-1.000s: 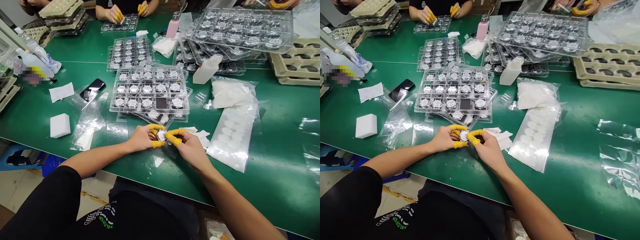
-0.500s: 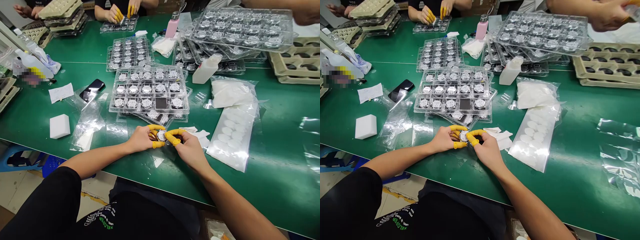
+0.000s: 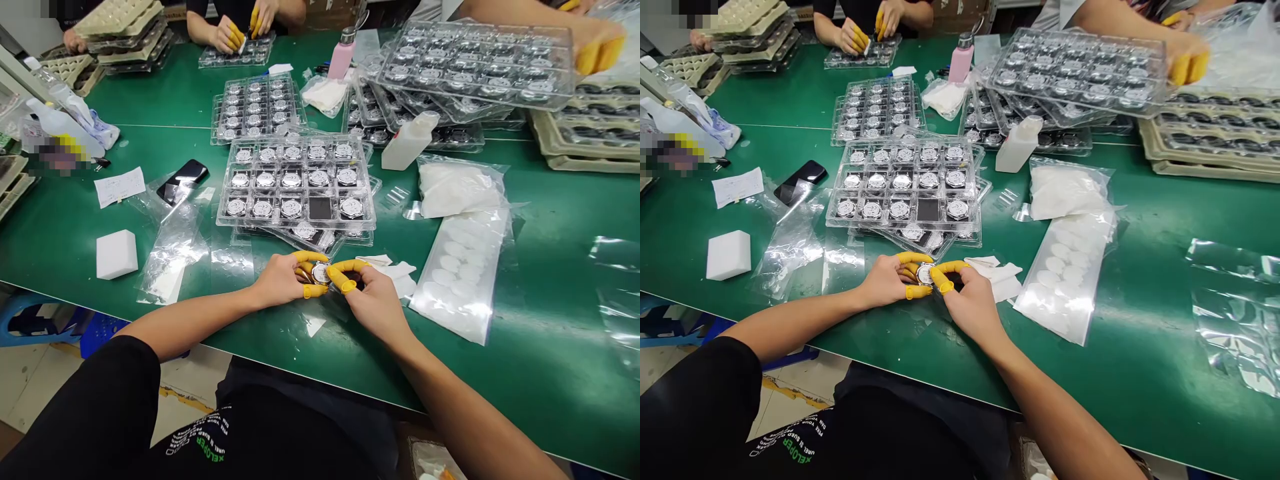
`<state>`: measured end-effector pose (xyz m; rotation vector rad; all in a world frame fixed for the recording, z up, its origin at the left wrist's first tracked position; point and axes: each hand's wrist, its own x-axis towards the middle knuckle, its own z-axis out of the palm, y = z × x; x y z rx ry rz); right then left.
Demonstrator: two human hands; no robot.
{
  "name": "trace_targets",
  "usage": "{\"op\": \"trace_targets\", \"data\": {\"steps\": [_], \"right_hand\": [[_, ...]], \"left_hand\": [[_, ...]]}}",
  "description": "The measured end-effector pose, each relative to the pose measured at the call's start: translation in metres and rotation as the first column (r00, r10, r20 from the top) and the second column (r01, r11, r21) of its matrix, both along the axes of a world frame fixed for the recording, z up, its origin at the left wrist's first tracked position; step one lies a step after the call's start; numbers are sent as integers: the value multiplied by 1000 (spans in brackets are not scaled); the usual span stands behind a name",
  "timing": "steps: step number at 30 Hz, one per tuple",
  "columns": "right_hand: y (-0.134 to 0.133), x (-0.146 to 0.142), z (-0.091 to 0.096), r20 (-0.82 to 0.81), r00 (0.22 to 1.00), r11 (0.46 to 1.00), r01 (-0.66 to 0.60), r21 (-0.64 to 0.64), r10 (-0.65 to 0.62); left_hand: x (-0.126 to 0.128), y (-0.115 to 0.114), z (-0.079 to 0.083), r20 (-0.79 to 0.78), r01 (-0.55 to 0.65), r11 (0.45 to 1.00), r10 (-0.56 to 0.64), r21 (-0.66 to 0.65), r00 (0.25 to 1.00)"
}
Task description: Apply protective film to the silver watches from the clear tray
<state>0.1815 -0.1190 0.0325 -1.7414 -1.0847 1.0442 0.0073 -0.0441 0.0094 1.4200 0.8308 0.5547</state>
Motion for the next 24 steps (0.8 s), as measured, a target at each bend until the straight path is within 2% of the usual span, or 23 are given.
{"op": "trace_targets", "data": {"steps": [10, 15, 18, 21, 24], "right_hand": [[-1, -1, -2, 18, 999, 1000, -29, 1, 29], [3, 9, -9, 16, 996, 989, 89, 122, -91], [6, 19, -12, -24, 994, 984, 108, 145, -106], [8, 24, -14, -87, 993, 989, 89, 122, -79], [10, 21, -12, -143, 989, 999, 46, 19, -43]], "left_hand": [[-2, 0, -3, 9, 8, 999, -8, 33, 1000], [-1, -1, 2, -6, -4, 1000, 4, 11, 1000], [-1, -2, 6, -28, -8, 1000, 8, -4, 1000], [-1, -2, 7, -33, -9, 1000, 9, 3, 999], [-2, -1, 5, -38, -5, 1000, 6, 25, 999]]}}
